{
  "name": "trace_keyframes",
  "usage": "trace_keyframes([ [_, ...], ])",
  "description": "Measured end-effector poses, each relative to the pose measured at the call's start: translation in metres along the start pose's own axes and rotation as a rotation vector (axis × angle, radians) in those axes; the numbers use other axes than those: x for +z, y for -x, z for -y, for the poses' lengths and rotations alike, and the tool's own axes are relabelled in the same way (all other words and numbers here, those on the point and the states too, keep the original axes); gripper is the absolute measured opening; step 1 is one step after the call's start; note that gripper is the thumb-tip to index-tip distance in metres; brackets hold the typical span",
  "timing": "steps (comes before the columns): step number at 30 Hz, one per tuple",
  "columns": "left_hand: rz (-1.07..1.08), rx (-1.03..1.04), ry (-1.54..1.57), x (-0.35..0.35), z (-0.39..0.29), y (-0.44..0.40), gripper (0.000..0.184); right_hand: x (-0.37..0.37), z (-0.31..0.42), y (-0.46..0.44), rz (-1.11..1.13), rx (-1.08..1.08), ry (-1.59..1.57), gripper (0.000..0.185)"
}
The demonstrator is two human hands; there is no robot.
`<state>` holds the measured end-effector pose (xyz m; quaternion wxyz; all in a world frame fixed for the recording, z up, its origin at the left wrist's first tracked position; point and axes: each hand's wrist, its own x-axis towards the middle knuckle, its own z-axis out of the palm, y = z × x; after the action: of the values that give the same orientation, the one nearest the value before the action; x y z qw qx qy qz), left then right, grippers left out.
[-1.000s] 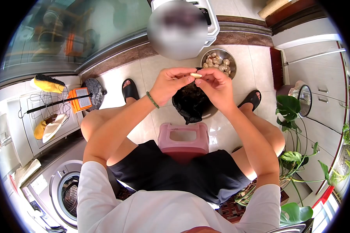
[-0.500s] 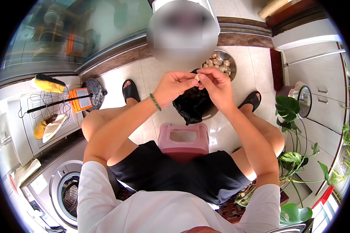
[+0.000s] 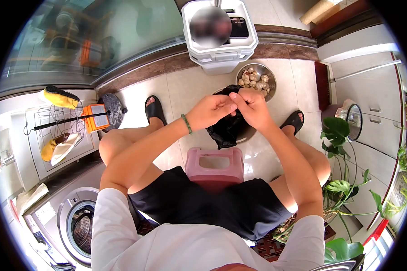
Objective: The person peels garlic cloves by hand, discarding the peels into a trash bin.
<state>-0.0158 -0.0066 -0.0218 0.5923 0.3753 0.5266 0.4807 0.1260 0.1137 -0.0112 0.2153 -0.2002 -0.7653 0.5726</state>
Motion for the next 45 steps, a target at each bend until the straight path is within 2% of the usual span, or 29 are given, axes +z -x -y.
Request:
trace_keyframes([
  [1,0.086,-0.045,-0.101,-0.002,0.000,0.000,0.027,0.001,-0.001,0.002,-0.001,0.000,0.000,0.029],
  [3,0.085,-0.007,-0.145,0.000,-0.005,0.001,0.030,0.004,-0.007,0.005,0.030,0.123,-0.098,0.032],
  [6,0.076,0.076,-0.301,0.002,-0.012,0.003,0.033,-0.001,-0.012,0.003,0.049,0.063,0.062,0.035],
  [8,0.068,0.120,-0.415,0.004,-0.012,0.003,0.033,0.001,-0.010,0.003,0.057,0.089,-0.015,0.035],
  [10,0.001,0.237,-0.389,0.008,-0.009,0.004,0.033,0.004,-0.007,0.004,0.065,0.117,-0.093,0.036],
  [17,-0.057,0.246,-0.321,0.014,-0.012,0.002,0.032,0.007,0.004,0.005,0.064,0.217,-0.371,0.037],
  [19,-0.025,0.160,-0.236,0.012,-0.012,0.001,0.032,0.007,0.002,0.005,0.054,0.241,-0.414,0.038],
  [21,0.003,0.099,-0.150,0.011,-0.014,0.001,0.033,0.006,-0.004,0.006,0.080,0.392,-0.550,0.040],
  [25,0.073,-0.029,-0.035,0.007,-0.018,0.001,0.035,0.003,0.000,0.007,0.070,0.388,-0.567,0.040],
  [33,0.106,-0.060,0.010,0.008,-0.022,0.005,0.038,0.008,0.006,0.012,0.015,0.531,-0.770,0.039],
  [45,0.132,-0.083,0.130,0.005,-0.014,0.006,0.039,0.012,0.008,0.011,-0.006,0.523,-0.743,0.039],
])
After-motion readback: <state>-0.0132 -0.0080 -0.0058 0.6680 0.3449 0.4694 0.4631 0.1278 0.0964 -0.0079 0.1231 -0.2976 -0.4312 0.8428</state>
